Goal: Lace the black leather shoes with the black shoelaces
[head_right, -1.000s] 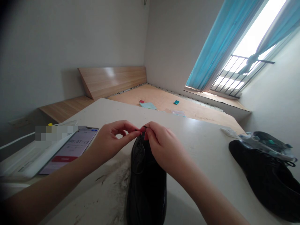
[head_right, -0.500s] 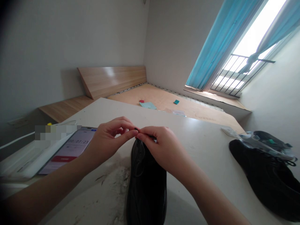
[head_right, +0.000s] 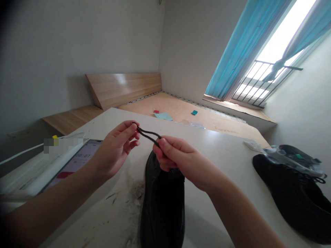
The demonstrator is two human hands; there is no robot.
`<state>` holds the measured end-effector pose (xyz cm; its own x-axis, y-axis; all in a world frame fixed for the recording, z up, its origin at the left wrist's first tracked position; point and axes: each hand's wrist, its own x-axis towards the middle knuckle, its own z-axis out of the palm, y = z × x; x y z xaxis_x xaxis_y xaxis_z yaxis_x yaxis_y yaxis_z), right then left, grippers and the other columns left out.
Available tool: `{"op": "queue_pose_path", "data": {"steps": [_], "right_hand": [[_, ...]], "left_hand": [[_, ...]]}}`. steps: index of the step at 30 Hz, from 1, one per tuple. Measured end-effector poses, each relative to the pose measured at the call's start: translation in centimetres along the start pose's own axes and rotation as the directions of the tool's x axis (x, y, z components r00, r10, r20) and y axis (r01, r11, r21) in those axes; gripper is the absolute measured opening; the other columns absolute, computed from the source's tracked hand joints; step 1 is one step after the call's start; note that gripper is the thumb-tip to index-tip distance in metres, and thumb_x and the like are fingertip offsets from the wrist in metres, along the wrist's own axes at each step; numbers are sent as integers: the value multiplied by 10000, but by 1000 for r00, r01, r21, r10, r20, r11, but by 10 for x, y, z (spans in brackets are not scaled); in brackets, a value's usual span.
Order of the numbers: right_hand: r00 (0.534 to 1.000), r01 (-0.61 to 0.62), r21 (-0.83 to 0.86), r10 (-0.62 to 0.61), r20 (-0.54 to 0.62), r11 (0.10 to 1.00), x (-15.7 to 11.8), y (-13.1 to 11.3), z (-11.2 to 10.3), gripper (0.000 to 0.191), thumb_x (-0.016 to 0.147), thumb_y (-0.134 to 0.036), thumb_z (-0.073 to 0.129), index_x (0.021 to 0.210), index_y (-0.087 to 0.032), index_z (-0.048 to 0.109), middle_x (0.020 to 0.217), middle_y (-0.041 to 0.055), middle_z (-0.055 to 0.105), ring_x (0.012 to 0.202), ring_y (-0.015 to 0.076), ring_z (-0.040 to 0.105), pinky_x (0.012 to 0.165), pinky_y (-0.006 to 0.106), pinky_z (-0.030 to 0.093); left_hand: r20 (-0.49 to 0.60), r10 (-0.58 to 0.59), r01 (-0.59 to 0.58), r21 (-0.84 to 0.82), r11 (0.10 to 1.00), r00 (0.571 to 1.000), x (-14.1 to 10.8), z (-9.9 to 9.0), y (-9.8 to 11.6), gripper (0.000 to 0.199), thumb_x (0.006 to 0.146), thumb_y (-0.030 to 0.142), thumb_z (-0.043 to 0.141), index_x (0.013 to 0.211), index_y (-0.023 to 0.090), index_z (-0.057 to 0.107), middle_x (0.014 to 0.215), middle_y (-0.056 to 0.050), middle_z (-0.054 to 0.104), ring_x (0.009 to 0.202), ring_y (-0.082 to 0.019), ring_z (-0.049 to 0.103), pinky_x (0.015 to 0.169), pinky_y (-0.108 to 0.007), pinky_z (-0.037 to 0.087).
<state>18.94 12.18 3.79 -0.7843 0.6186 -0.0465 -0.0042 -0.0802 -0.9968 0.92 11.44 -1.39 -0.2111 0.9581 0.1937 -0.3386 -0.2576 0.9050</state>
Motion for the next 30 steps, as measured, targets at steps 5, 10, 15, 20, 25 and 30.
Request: {"op": "queue_pose_path", "data": {"steps": [5, 10, 15, 20, 25, 30], "right_hand": [[989, 96, 119, -81, -125, 988, -1, -5, -1, 319, 964, -389, 380, 704, -206, 402, 559, -70, 197, 488, 98, 150, 463, 246, 172], [989, 113, 38, -108, -102, 993, -3, -8, 4, 342, 941, -439, 402, 680, -222, 365, 536, -76, 172, 462, 100, 128, 438, 244, 180], [987, 163, 175, -159, -38, 971, -6, -9, 7, 331, 966, -376, 381, 678, -214, 405, 530, -70, 175, 460, 100, 130, 443, 249, 167], [991, 130, 206, -130, -15, 970, -5, -10, 6, 320, 972, -342, 375, 689, -206, 433, 529, -68, 177, 466, 100, 125, 453, 254, 152], [992, 128, 198, -124, -33, 972, -4, -11, -3, 343, 975, -371, 359, 677, -211, 413, 523, -66, 174, 464, 106, 118, 453, 261, 156], [992, 125, 201, -118, -47, 971, -1, -11, -10, 317, 954, -373, 422, 679, -215, 419, 519, -68, 181, 460, 103, 134, 453, 258, 168]], "left_hand": [[444, -130, -145, 533, 834, 886, -13, 2, -9, 434, 769, 280, 575, 1194, 198, 546, 1249, -85, 578, 1163, -241, 496, 1028, -434, 360], [566, -125, -392, 698, 599, 815, -22, 3, -19, 421, 843, 407, 510, 1215, 212, 533, 1327, -94, 512, 1242, -279, 413, 1071, -478, 305], [564, -132, -395, 708, 586, 815, -21, 2, -22, 381, 841, 394, 507, 1184, 231, 535, 1288, -71, 514, 1228, -270, 400, 1063, -460, 313], [575, -167, -375, 699, 609, 801, -15, 7, -22, 414, 818, 402, 516, 1188, 222, 562, 1282, -78, 504, 1231, -270, 369, 1077, -454, 287], [569, -200, -373, 726, 578, 798, -10, 16, -26, 415, 853, 389, 401, 1201, 237, 567, 1328, -69, 485, 1250, -269, 340, 1090, -474, 235], [561, -192, -308, 673, 672, 805, -6, 19, -30, 382, 799, 331, 399, 1117, 265, 599, 1229, -38, 546, 1231, -261, 352, 1080, -459, 251]]}}
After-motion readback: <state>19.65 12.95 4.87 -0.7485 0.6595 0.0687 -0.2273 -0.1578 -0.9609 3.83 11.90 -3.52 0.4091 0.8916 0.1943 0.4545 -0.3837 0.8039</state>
